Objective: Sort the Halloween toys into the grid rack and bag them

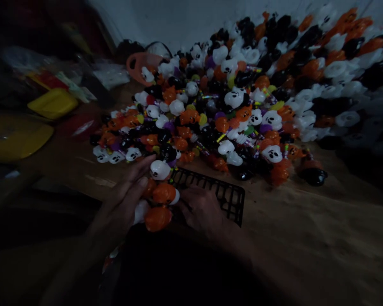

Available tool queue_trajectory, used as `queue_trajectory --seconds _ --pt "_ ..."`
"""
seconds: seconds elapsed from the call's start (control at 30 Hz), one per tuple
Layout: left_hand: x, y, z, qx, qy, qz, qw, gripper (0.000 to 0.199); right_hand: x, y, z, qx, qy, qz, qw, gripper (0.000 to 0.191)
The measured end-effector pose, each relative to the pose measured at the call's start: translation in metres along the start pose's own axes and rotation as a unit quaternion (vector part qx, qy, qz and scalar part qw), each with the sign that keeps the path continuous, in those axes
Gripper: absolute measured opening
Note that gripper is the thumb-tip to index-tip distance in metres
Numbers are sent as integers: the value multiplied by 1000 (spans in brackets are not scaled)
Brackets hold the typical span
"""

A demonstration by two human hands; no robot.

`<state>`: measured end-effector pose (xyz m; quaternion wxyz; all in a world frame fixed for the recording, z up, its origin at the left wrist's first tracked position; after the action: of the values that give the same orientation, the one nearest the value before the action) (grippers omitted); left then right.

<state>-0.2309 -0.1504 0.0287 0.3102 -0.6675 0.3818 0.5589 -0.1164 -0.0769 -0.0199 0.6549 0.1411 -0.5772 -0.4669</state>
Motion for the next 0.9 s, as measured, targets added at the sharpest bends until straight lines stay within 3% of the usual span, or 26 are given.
queue_trajectory --seconds 0.1,0.2,0.33,0.43,0.53,0.7,0.8,0.9 --pt "-2 6 -1 1 13 91 996 47 1 1 0 -12 6 -8 1000 16" --pt "0 9 -3 8 21 80 997 57 2 1 0 -20 8 -16 1000 16" --pt "-2 9 -9 7 -2 165 986 50 1 0 0 -12 -8 4 1000 15" --pt "-13 6 -15 -29 -54 310 949 52 -1 -5 1 19 -31 28 999 17" --pt "-30 -10 -24 -59 -169 434 883 59 -2 -12 3 40 -36 40 998 16" --pt "-24 -39 -22 -11 -250 541 803 64 -2 -14 6 32 -30 66 997 16" --pt "-20 -42 -15 -23 -249 568 784 55 4 -8 8 24 -18 71 997 20" --pt "-20 -42 -9 -25 -239 570 786 52 10 -6 11 32 2 70 997 23"
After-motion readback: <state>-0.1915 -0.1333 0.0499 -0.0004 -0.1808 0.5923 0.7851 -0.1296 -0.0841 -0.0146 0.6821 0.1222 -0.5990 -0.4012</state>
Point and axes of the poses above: each hand's wrist, its own z-axis towards the middle knuckle, its own y-axis out of the back of the hand, x = y × z, the point moved 8 cm from there along z, towards the middle knuckle, and after that the axes turned 6 degrees about x, right-handed, at the moved point
